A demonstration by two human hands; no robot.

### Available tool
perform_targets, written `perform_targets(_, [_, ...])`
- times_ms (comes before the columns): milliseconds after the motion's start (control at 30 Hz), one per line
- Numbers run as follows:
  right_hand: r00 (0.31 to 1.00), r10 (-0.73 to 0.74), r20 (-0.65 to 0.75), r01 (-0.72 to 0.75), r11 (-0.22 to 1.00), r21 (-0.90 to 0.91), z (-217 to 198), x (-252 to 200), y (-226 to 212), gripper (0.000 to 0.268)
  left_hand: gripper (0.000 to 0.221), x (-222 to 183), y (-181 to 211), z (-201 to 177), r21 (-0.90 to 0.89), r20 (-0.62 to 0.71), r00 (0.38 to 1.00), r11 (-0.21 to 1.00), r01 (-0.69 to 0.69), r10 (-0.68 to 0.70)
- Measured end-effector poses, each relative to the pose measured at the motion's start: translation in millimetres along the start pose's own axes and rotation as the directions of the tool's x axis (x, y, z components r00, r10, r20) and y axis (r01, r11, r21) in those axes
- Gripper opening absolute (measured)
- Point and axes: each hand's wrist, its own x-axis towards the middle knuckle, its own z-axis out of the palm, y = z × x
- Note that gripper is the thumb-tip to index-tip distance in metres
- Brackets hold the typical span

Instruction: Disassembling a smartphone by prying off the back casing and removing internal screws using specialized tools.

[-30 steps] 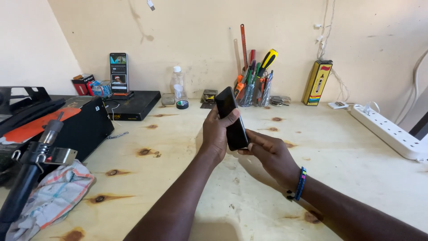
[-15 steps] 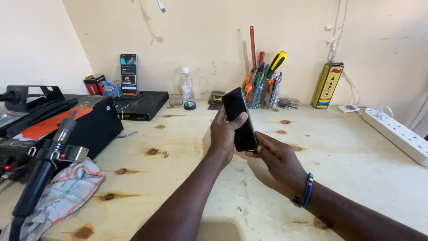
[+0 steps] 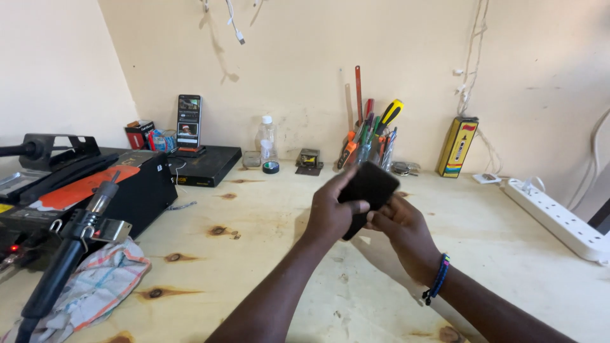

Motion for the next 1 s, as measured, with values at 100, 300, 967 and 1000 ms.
perform_targets(100, [0.984, 0.070, -0.163, -0.050, 0.991, 0.124, -24, 16, 1, 0.042, 0.068, -3, 1, -8, 0.337, 0.183, 0.853, 0.784, -0.521, 0.489])
perform_targets(300, [0.986, -0.026, -0.168, 0.075, 0.952, 0.296, -37, 27, 17, 0.018, 0.072, 16, -19, -17, 0.544, -0.221, 0.778, 0.736, -0.402, 0.588])
perform_targets(967, [0.990, -0.136, -0.049, 0.136, 0.991, 0.013, -13, 6, 22, 0.014, 0.083, 2, 34, -19, -0.816, 0.019, 0.936, 0.536, 0.218, -0.352])
perform_targets(1000, [0.990, -0.129, -0.049, 0.130, 0.991, 0.018, -12, 5, 20, 0.015, 0.087, 3, 34, -19, -0.820, 0.020, 0.938, 0.531, 0.213, -0.346])
